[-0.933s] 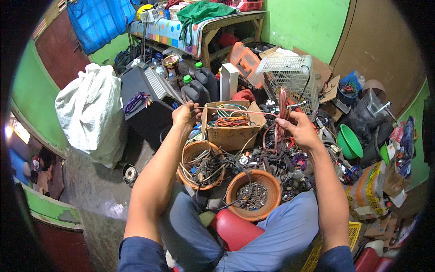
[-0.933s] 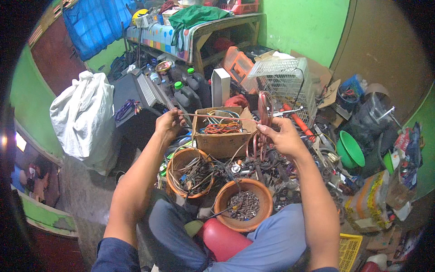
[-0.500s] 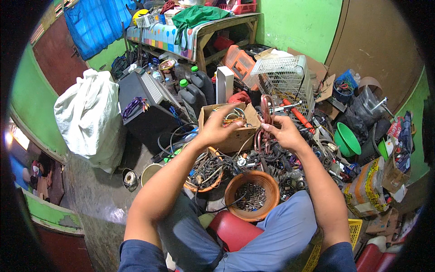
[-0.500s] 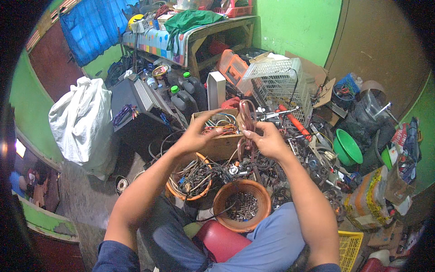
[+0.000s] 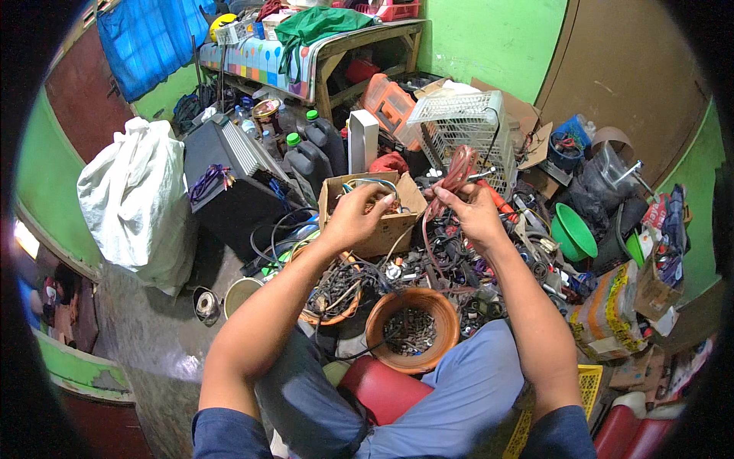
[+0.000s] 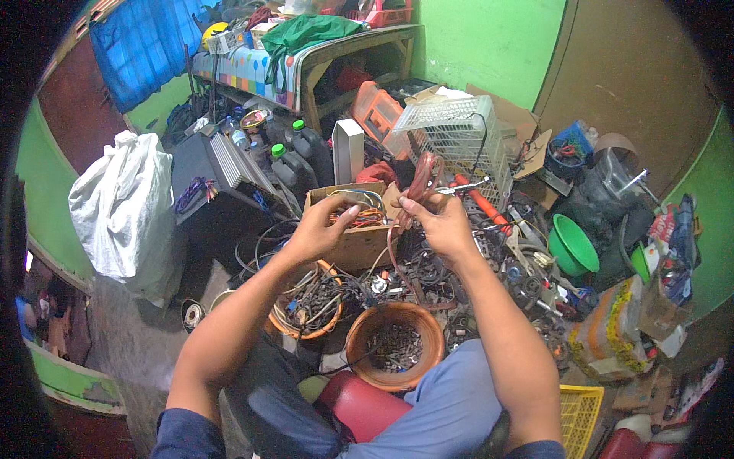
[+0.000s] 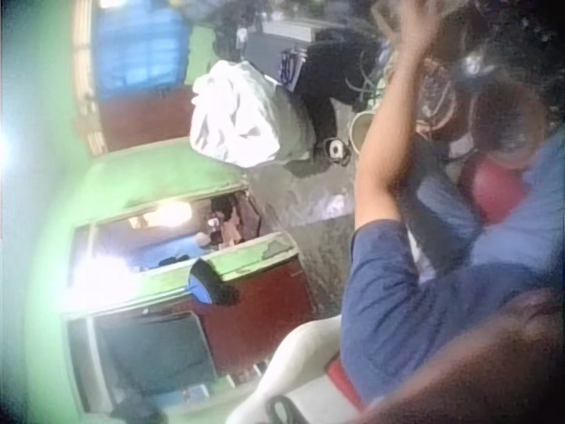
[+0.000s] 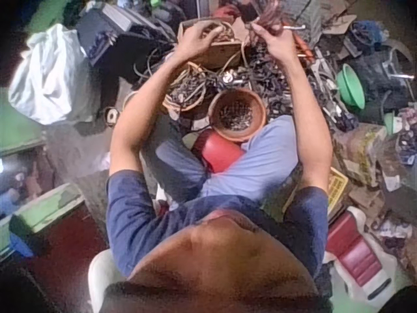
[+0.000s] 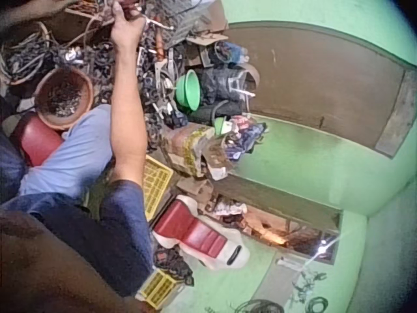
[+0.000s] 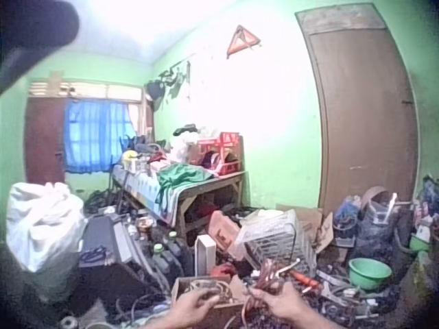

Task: The person sorts through various electrical wires and components in a cardboard box by hand, picking up different bundles and a small white plastic casing.

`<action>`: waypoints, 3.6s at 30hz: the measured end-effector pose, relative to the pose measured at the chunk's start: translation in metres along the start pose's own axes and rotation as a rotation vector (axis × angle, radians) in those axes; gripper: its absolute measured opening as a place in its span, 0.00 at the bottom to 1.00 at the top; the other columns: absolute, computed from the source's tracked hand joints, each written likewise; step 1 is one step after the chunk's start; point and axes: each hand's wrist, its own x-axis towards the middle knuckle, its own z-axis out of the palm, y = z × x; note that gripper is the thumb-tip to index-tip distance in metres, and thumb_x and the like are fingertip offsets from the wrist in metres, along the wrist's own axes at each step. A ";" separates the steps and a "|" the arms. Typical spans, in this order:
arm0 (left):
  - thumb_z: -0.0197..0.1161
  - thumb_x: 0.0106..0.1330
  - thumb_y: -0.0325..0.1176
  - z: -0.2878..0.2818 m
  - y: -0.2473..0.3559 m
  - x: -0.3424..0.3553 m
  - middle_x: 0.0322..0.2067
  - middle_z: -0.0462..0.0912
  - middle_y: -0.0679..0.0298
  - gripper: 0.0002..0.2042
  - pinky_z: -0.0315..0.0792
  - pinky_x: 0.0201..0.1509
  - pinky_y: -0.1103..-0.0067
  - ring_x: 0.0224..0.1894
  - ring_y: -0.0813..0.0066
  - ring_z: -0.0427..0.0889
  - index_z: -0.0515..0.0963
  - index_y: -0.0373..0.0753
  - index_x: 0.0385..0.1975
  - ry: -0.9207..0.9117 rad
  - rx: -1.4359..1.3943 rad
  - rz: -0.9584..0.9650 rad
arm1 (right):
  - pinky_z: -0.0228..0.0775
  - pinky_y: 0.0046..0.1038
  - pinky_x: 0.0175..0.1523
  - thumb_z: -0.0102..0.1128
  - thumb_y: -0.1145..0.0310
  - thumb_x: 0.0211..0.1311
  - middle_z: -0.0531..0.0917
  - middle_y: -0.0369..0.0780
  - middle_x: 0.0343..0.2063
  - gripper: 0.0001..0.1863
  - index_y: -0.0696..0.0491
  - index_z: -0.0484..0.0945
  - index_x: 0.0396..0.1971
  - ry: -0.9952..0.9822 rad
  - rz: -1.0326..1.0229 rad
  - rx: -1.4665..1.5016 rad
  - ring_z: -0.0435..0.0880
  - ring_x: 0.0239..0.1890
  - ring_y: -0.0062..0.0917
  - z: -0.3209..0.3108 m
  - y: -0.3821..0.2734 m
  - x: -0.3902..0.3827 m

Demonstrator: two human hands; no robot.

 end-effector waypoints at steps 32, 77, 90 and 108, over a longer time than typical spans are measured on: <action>0.67 0.64 0.40 0.023 0.022 -0.013 0.58 0.77 0.51 0.23 0.64 0.67 0.63 0.63 0.50 0.73 0.75 0.39 0.58 0.004 0.265 0.207 | 0.79 0.27 0.46 0.57 0.74 0.70 0.86 0.43 0.41 0.07 0.59 0.80 0.44 0.277 -0.020 0.414 0.86 0.41 0.24 0.028 -0.011 -0.005; 0.67 0.65 0.29 -0.023 0.019 0.000 0.43 0.86 0.59 0.16 0.76 0.52 0.79 0.43 0.76 0.84 0.82 0.30 0.50 -0.117 -0.373 -0.357 | 0.68 0.42 0.61 0.57 0.81 0.51 0.77 0.55 0.46 0.30 0.66 0.67 0.59 -0.321 -0.458 -1.108 0.76 0.53 0.50 0.026 -0.020 -0.026; 0.64 0.66 0.26 -0.021 0.015 -0.002 0.39 0.86 0.57 0.11 0.78 0.46 0.80 0.38 0.77 0.84 0.82 0.27 0.44 -0.086 -0.522 -0.490 | 0.69 0.45 0.53 0.54 0.73 0.61 0.76 0.52 0.38 0.13 0.62 0.69 0.43 -0.343 -0.487 -1.105 0.77 0.46 0.47 0.032 -0.018 -0.028; 0.61 0.70 0.48 0.007 0.025 -0.012 0.29 0.84 0.48 0.20 0.76 0.38 0.67 0.32 0.56 0.86 0.79 0.33 0.37 -0.045 0.009 -0.062 | 0.77 0.47 0.39 0.60 0.72 0.55 0.83 0.54 0.29 0.13 0.62 0.71 0.39 -0.371 -0.352 -1.277 0.85 0.33 0.49 0.031 -0.019 -0.030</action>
